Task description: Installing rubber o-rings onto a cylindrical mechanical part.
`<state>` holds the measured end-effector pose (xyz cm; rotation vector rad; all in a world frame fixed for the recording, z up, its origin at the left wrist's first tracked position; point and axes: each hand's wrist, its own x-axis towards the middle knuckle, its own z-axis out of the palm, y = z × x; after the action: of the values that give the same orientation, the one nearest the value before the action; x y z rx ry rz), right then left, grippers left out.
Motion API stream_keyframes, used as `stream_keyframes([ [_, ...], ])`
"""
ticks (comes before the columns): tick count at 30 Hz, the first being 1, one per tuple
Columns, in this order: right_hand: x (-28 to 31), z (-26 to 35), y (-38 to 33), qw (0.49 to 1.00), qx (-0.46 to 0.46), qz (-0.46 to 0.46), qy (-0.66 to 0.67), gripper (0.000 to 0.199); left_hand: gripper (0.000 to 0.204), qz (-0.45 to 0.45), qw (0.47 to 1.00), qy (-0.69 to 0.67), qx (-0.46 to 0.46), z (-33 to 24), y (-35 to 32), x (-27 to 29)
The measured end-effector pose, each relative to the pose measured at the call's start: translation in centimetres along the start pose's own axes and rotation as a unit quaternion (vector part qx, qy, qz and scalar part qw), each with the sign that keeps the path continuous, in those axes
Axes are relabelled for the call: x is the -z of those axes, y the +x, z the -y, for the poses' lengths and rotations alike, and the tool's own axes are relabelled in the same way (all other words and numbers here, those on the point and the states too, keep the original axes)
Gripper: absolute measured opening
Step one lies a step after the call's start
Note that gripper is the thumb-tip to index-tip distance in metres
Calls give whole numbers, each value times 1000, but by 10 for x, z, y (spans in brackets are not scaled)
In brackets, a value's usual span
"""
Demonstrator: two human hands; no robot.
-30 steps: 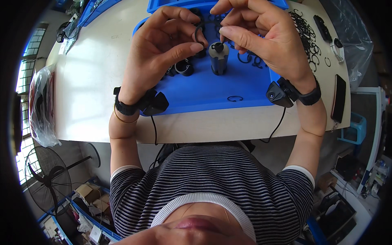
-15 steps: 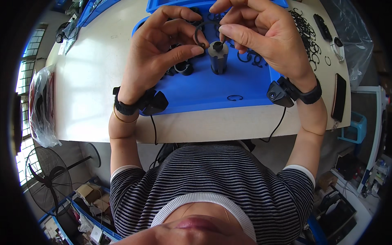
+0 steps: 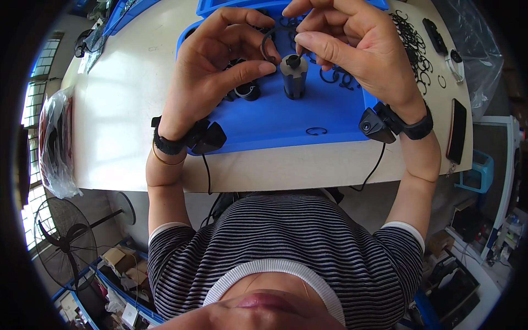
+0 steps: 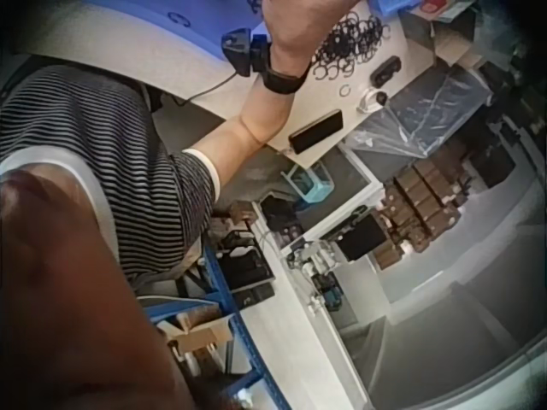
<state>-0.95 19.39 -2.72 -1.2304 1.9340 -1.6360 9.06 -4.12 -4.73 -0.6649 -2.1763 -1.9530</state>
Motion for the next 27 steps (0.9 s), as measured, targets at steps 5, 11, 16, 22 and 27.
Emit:
stream_keyframes([
  [5,0,0,0,1000,-4,2,-5,33,39,-36,992,-35,119,-15,19,-5],
  [11,0,1,-1,1000,5,-2,-15,34,44,-38,989,-42,133,-21,11,-5],
  [16,-1,1,-2,1000,11,6,5,34,44,-32,989,-51,134,-7,12,0],
  [22,-1,0,-2,1000,10,-1,-7,34,44,105,950,25,-293,3,30,2],
  [27,0,-1,0,1000,4,-7,-3,34,44,-33,990,-41,130,-15,5,-2],
])
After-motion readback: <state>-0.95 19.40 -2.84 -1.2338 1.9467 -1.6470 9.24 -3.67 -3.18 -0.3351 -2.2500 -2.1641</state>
